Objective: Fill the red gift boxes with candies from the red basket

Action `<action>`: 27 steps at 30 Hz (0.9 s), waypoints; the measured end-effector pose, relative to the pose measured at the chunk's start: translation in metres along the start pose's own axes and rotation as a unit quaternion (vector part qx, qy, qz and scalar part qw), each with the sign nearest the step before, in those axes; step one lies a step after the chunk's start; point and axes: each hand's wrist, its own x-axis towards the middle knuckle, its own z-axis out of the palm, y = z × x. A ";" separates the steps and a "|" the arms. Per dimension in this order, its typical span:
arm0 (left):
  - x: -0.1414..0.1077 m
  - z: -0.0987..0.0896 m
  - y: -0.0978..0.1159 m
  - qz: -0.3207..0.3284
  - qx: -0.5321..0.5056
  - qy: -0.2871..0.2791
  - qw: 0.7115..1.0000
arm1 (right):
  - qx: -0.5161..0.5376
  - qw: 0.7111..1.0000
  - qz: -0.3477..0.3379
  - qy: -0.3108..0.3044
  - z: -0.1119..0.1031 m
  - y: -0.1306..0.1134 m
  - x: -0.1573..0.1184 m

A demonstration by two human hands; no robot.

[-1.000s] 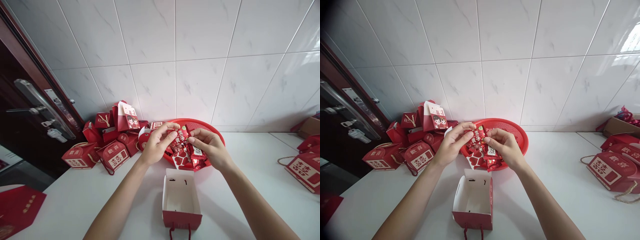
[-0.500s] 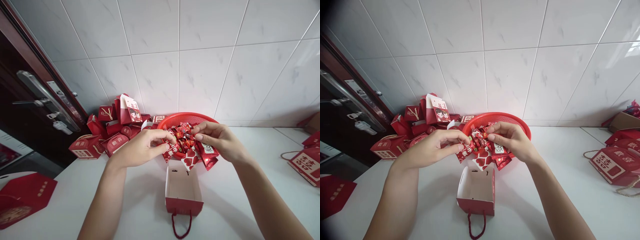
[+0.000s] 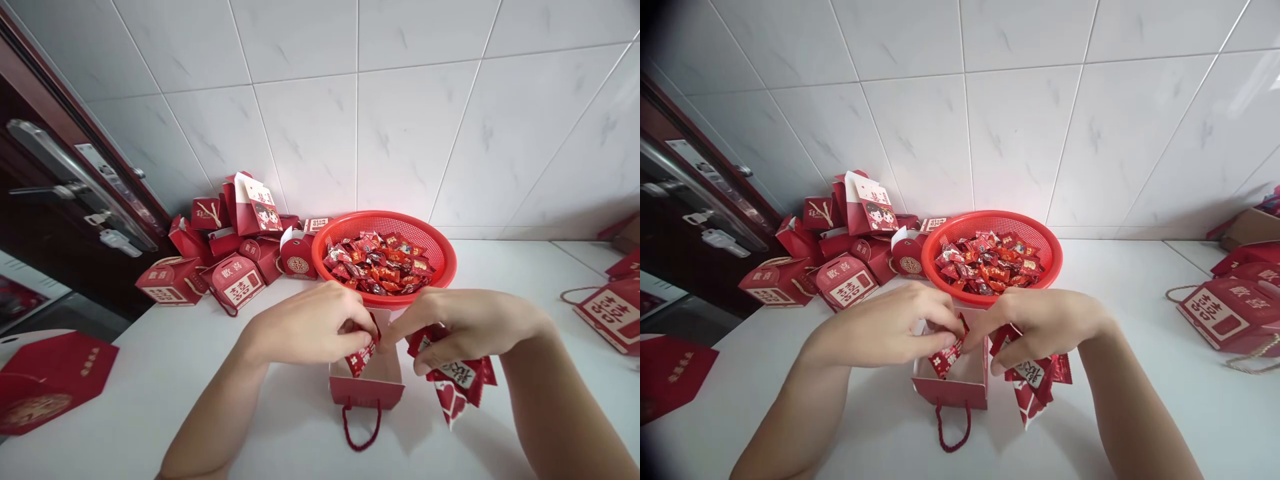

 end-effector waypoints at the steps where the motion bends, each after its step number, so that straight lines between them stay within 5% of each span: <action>1: 0.002 0.003 0.000 -0.006 0.007 -0.017 1.000 | -0.007 1.000 0.016 -0.014 0.003 0.001 0.002; 12: 0.039 0.024 -0.002 -0.031 0.012 -0.201 0.979 | -0.055 0.995 0.071 -0.035 0.013 -0.003 0.003; 21: 0.044 0.028 0.002 -0.097 0.082 -0.358 0.925 | -0.100 0.990 0.088 -0.041 0.015 -0.009 0.005; 27: 0.044 0.029 0.006 -0.124 0.135 -0.330 0.926 | -0.096 0.993 0.066 -0.036 0.016 -0.008 0.004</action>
